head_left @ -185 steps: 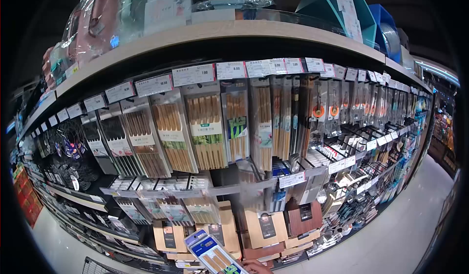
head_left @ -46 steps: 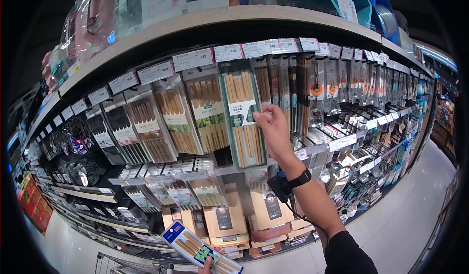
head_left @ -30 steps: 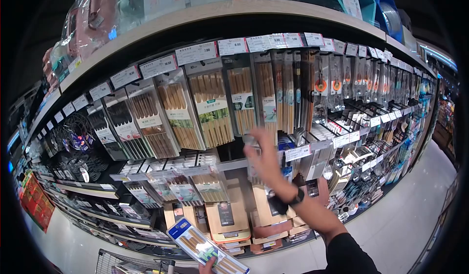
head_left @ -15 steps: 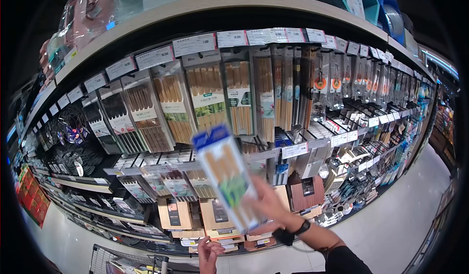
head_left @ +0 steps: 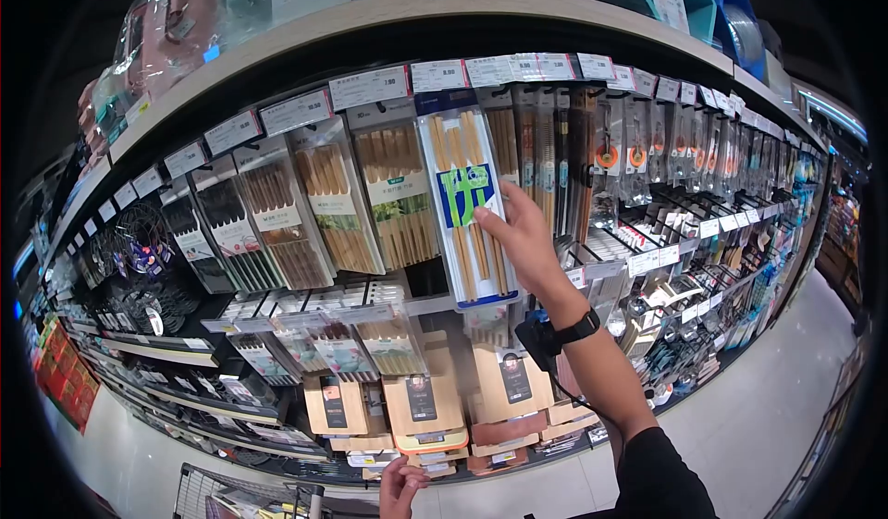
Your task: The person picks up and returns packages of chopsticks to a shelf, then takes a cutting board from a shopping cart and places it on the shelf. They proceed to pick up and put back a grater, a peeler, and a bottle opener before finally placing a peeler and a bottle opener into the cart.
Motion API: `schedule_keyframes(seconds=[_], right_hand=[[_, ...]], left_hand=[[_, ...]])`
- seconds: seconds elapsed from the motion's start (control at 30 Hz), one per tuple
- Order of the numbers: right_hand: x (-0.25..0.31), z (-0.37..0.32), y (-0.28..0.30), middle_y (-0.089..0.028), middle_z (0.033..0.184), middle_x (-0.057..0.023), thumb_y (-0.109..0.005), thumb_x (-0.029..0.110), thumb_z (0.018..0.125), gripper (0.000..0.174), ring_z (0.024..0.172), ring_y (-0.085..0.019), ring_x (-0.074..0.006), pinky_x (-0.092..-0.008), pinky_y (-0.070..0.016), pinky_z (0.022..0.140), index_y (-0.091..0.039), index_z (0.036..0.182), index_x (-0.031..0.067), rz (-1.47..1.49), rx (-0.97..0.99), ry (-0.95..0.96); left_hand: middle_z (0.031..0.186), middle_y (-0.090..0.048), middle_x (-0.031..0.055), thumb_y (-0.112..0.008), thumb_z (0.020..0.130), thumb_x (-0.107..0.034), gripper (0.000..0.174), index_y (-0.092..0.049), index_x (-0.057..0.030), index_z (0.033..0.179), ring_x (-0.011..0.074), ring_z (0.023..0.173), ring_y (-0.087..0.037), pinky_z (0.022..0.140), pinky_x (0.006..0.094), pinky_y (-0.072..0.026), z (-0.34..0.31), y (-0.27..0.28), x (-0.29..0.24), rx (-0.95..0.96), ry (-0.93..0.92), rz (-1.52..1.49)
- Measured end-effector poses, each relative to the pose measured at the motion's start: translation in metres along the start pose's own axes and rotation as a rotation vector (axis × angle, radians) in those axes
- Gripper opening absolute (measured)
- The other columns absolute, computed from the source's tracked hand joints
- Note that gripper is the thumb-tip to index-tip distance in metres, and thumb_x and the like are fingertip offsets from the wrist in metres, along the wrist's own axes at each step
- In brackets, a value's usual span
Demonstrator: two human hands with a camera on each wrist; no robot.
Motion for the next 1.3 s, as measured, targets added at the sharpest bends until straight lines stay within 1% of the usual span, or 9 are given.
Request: schedule_keyframes(seconds=[0.53,0.63,0.77,0.8,0.93,1.0,1.07,1.13,1.3], right_hand=[[-0.054,0.033,0.007,-0.065,0.112,-0.0152,-0.062,0.011,0.092,0.037,0.104,-0.062,-0.0212,-0.032,-0.0454,0.092,-0.05,0.122,-0.0069,-0.052,-0.103,0.055],[-0.081,0.031,0.015,-0.059,0.118,-0.0234,-0.06,0.019,0.091,0.046,0.111,-0.057,-0.0391,-0.0392,-0.0407,0.099,-0.047,0.126,-0.0081,-0.501,-0.125,0.083],[-0.048,-0.023,0.005,-0.037,0.141,-0.0254,-0.055,0.011,0.091,0.058,0.128,-0.04,-0.0427,-0.0424,-0.032,0.109,-0.032,0.141,-0.0073,-0.889,-0.224,0.39],[-0.036,-0.038,0.001,-0.041,0.137,-0.0244,-0.054,0.009,0.09,0.054,0.127,-0.041,-0.0408,-0.0421,-0.0322,0.109,-0.036,0.139,-0.0062,-0.905,-0.216,0.447],[-0.032,-0.141,-0.023,-0.061,0.108,-0.0187,-0.057,-0.002,0.086,0.028,0.103,-0.06,-0.0338,-0.0377,-0.0467,0.091,-0.059,0.114,-0.0055,-0.674,0.122,0.344],[-0.074,-0.203,-0.036,-0.064,0.097,-0.0174,-0.058,-0.002,0.086,0.019,0.083,-0.065,-0.0323,-0.0365,-0.0519,0.076,-0.063,0.104,-0.0046,-0.534,0.48,0.156],[-0.13,-0.278,-0.035,-0.066,0.095,-0.0174,-0.059,0.001,0.087,0.02,0.083,-0.066,-0.0322,-0.0373,-0.0522,0.076,-0.064,0.106,-0.0012,-0.453,0.702,-0.064],[-0.184,-0.35,-0.021,-0.068,0.095,-0.0166,-0.059,0.006,0.089,0.02,0.086,-0.066,-0.0327,-0.0375,-0.0524,0.078,-0.065,0.108,0.0019,-0.483,1.054,-0.418],[-0.22,-0.448,-0.009,-0.07,0.094,-0.0134,-0.059,0.009,0.093,0.022,0.087,-0.069,-0.0218,-0.0312,-0.0529,0.079,-0.063,0.112,-0.0015,-0.208,1.085,-0.744]], left_hand=[[0.105,-0.059,0.0098,-0.061,0.094,-0.02,0.05,-0.043,-0.0016,0.137,0.0202,0.098,-0.059,0.088,0.0329,-0.0486,-0.007,0.002,0.003,0.021,0.009,-0.021],[0.104,-0.059,0.0086,-0.06,0.094,-0.019,0.048,-0.044,-0.0016,0.135,0.0189,0.096,-0.058,0.087,0.0317,-0.0475,-0.009,-0.012,-0.021,0.009,0.026,0.032],[0.105,-0.059,0.0071,-0.064,0.092,-0.026,0.053,-0.045,-0.0044,0.136,0.0188,0.097,-0.058,0.09,0.0327,-0.0461,-0.012,-0.002,-0.004,0.01,0.074,0.024],[0.108,-0.06,0.0114,-0.061,0.096,-0.013,0.044,-0.042,-0.0009,0.134,0.0202,0.099,-0.059,0.094,0.0357,-0.0482,-0.011,0.005,0.012,0.037,0.058,-0.053],[0.101,-0.061,0.0052,-0.061,0.096,-0.015,0.036,-0.052,-0.0014,0.128,0.0167,0.1,-0.059,0.09,0.0311,-0.0478,-0.026,0.01,0.016,0.019,0.051,-0.012],[0.102,-0.062,0.0041,-0.062,0.096,-0.015,0.032,-0.055,-0.0013,0.124,0.0135,0.097,-0.059,0.089,0.0289,-0.048,-0.03,0.029,0.029,-0.014,0.11,0.244],[0.101,-0.062,0.0029,-0.063,0.095,-0.016,0.031,-0.057,-0.0012,0.121,0.0112,0.097,-0.059,0.088,0.0278,-0.0477,-0.042,0.047,0.032,-0.064,0.113,0.382],[0.11,-0.062,0.011,-0.063,0.094,-0.022,0.031,-0.059,-0.0016,0.118,0.0198,0.1,-0.062,0.087,0.0348,-0.0488,-0.061,0.058,0.017,-0.093,0.174,0.457],[0.115,-0.056,0.0175,-0.063,0.09,-0.019,0.032,-0.056,-0.0032,0.117,0.0367,0.111,-0.055,0.094,0.0413,-0.045,-0.13,0.107,0.008,-0.306,0.211,1.063]])
Point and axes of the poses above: each hand's wrist, its own z-axis towards the middle knuckle, its own y-axis out of the back of the hand, x = y × z, the point moved 2 cm from there along z, towards the middle knuckle
